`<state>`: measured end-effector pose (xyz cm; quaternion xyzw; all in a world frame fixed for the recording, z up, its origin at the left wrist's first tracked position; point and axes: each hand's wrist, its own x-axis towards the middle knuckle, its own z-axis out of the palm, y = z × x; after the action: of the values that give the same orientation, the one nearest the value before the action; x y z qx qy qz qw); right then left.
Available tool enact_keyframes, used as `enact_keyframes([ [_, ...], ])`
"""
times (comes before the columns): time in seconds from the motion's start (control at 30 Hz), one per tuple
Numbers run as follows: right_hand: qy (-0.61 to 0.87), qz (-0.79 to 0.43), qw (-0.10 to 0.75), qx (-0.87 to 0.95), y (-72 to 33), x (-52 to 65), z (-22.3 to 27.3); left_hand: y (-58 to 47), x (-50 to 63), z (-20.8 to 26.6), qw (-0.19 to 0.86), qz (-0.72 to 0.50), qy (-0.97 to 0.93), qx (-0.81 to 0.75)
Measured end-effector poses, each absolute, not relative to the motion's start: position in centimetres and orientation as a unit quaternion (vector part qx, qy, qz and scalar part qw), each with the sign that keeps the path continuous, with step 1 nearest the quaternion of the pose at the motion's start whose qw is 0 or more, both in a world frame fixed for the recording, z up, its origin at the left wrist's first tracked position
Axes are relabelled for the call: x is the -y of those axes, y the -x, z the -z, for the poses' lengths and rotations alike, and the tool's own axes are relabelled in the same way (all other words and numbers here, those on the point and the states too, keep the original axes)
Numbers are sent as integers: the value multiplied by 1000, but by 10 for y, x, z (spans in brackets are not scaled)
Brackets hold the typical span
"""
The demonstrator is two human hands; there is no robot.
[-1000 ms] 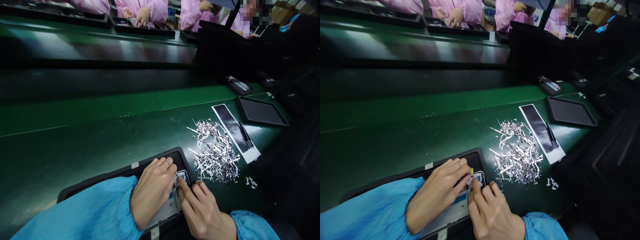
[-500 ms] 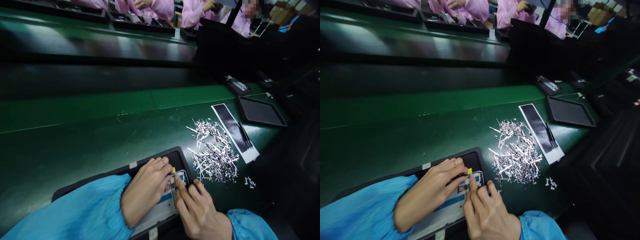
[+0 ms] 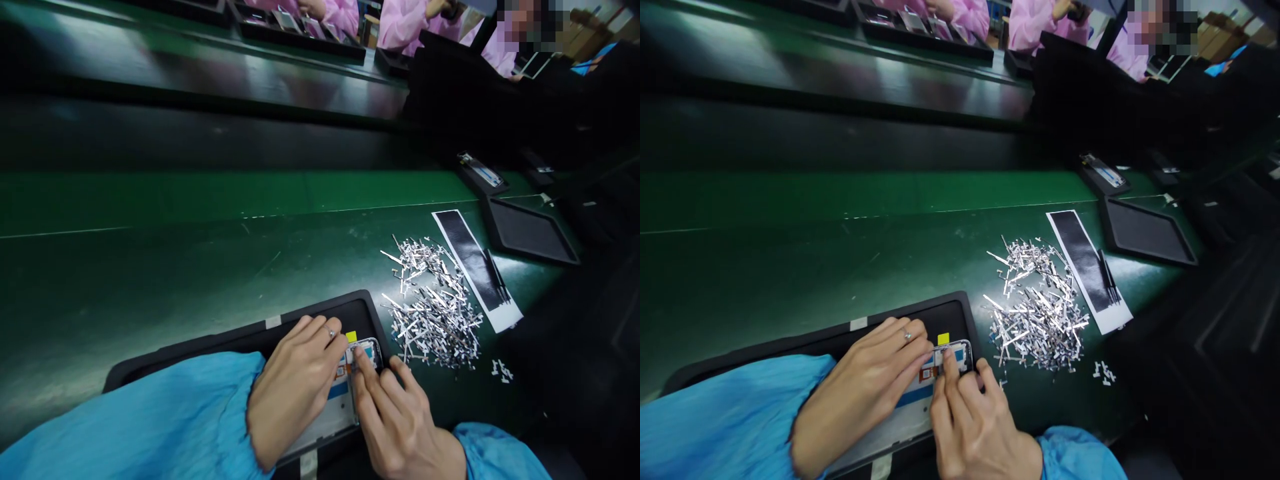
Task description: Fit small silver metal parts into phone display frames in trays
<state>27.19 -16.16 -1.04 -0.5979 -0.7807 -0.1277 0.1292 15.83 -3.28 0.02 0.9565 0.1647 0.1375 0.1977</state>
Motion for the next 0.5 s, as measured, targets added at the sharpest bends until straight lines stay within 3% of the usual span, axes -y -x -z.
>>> enact_keyframes([
  [0.17, 595, 130, 111, 785, -272, 162, 12, -159, 36, -1, 195, -140, -955, -174],
  [0.5, 596, 128, 182, 772, -273, 159, 20, -157, 37, 2, 183, -159, -954, -179],
])
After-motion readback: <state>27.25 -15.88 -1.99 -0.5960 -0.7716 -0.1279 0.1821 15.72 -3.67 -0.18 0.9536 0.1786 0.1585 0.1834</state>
